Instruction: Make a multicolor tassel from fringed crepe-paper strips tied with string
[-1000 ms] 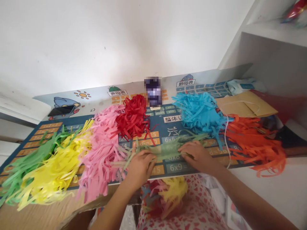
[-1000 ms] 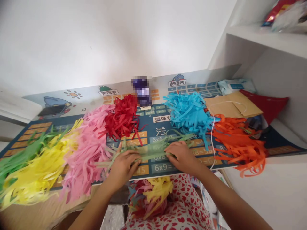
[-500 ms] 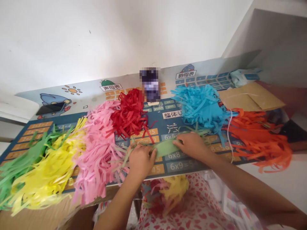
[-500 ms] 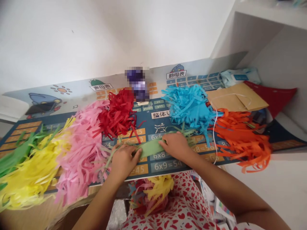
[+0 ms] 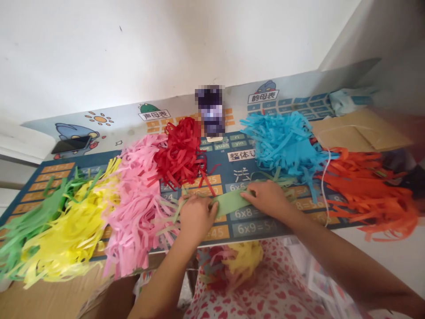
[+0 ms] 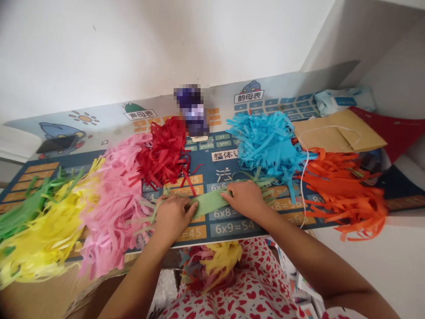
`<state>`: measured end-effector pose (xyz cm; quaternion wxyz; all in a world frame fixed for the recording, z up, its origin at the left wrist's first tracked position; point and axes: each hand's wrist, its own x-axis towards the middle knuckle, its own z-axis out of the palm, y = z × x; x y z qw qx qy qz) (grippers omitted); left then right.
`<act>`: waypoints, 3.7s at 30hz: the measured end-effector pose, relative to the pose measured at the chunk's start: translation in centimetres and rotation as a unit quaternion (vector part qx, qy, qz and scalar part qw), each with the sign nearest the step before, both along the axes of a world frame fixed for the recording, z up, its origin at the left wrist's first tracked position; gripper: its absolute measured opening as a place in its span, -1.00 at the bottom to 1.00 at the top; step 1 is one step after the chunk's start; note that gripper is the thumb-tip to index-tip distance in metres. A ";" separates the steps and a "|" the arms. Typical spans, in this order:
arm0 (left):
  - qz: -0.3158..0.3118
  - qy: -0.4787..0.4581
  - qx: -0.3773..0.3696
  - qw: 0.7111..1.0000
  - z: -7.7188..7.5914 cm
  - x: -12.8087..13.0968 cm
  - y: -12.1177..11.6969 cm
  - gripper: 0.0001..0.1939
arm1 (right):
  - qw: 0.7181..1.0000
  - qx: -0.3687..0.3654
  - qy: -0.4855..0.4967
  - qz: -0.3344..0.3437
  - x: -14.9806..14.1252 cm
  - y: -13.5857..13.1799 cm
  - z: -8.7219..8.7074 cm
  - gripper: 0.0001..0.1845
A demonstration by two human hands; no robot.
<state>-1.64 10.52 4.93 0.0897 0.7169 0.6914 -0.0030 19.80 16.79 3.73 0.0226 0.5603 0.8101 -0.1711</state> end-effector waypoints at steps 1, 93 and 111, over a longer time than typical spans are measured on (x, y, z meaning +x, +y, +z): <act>0.001 0.004 -0.002 1.000 0.0 0.0 0.0 -0.67 | 1.000 0.001 0.000 -0.001 0.0 0.0 0.0 -0.65; -0.228 0.021 0.229 0.946 -0.9 -1.1 -0.3 -0.81 | 0.891 0.311 0.107 0.313 0.5 1.4 -0.3 -0.88; -0.104 -0.096 0.207 0.968 -2.3 -3.0 -1.2 -0.89 | 0.938 0.202 0.144 0.241 2.9 1.8 -2.2 -0.77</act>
